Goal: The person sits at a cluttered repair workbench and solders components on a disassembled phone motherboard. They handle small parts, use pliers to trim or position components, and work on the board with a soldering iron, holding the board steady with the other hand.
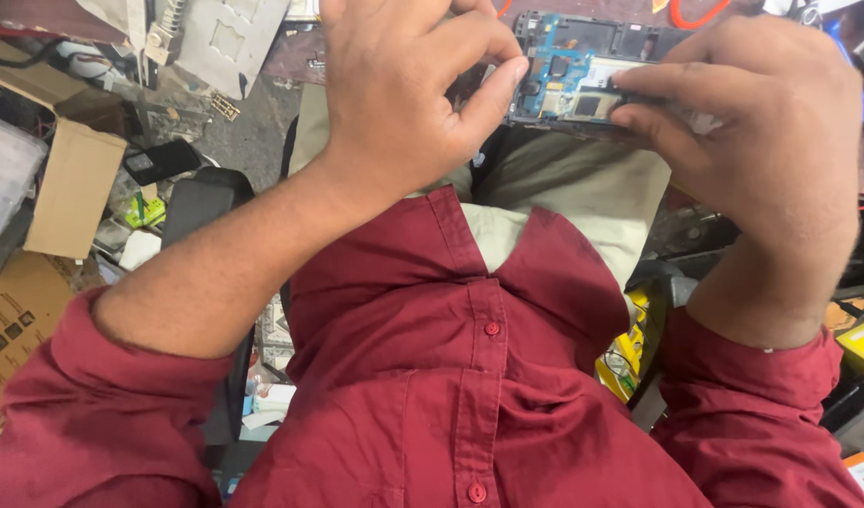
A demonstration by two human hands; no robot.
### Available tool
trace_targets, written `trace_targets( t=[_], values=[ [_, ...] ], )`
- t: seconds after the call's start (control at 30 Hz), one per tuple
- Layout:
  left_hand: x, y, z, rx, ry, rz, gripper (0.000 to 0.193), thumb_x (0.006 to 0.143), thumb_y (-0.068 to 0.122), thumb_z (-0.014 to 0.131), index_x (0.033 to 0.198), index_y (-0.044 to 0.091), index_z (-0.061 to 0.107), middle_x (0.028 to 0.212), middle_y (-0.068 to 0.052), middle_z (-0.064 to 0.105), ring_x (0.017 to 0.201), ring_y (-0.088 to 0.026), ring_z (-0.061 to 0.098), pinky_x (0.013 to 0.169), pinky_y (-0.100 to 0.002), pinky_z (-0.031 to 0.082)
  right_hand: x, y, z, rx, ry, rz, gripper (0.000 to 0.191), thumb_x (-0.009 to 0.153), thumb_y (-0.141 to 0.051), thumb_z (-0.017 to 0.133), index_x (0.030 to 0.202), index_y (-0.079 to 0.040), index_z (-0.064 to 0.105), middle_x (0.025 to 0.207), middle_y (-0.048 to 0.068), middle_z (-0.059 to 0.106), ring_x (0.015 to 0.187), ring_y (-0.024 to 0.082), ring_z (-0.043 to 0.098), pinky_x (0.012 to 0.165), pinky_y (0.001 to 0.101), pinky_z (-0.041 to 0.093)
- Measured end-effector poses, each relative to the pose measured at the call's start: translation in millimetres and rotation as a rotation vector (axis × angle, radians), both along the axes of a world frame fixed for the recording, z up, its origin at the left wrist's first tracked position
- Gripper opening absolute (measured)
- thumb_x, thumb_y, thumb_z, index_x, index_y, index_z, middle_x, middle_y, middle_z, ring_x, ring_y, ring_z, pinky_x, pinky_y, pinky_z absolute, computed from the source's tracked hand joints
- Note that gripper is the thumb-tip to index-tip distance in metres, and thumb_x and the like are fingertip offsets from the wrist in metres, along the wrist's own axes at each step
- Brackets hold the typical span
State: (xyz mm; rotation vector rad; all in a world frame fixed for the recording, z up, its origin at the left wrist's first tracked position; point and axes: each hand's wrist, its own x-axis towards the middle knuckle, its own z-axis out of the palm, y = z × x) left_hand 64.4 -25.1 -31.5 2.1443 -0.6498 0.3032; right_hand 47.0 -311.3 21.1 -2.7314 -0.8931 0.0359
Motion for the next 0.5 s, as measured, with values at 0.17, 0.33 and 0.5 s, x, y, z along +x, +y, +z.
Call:
trace_targets(
  t=[0.17, 0.33, 0.5],
  values=[
    [-1.8, -0.6, -6.6, 0.029, -0.047, 0.031, 0.008, 0.094, 0.019, 0.076, 0.091, 0.019, 0.069, 0.102, 0.003, 0.064, 0.096, -0.024, 0.058, 0.087, -0.046, 0.033, -5.1, -2.5, -6.2, 0.036, -0.011, -0.005, 0.033, 0.085, -0.019, 0.089, 0.115, -0.011, 0.076, 0.099, 0.003, 0.065, 0.090, 0.023, 0.060, 0.080, 0.0354, 0.045],
    [-3.8, -0.6, -10.2, 0.093, -0.013, 0.051, 0.008, 0.093, 0.023, 0.078, 0.093, 0.022, 0.070, 0.089, 0.000, 0.058, 0.090, -0.025, 0.057, 0.083, -0.047, 0.032, -7.8, 3.8, -12.5, 0.086, -0.040, -0.013, 0.040, 0.086, -0.020, 0.088, 0.121, -0.008, 0.072, 0.108, 0.005, 0.064, 0.098, 0.025, 0.058, 0.085, 0.0366, 0.043],
    [-3.2, -4.5, -9.1, 0.104, -0.015, 0.067, 0.010, 0.092, 0.022, 0.076, 0.087, 0.021, 0.067, 0.088, 0.000, 0.058, 0.090, -0.026, 0.056, 0.083, -0.046, 0.032, -9.7, 14.0, -21.1, 0.132, -0.072, -0.015, 0.047, 0.087, -0.022, 0.087, 0.128, -0.006, 0.068, 0.116, 0.007, 0.063, 0.105, 0.026, 0.056, 0.091, 0.0378, 0.042]
  ],
)
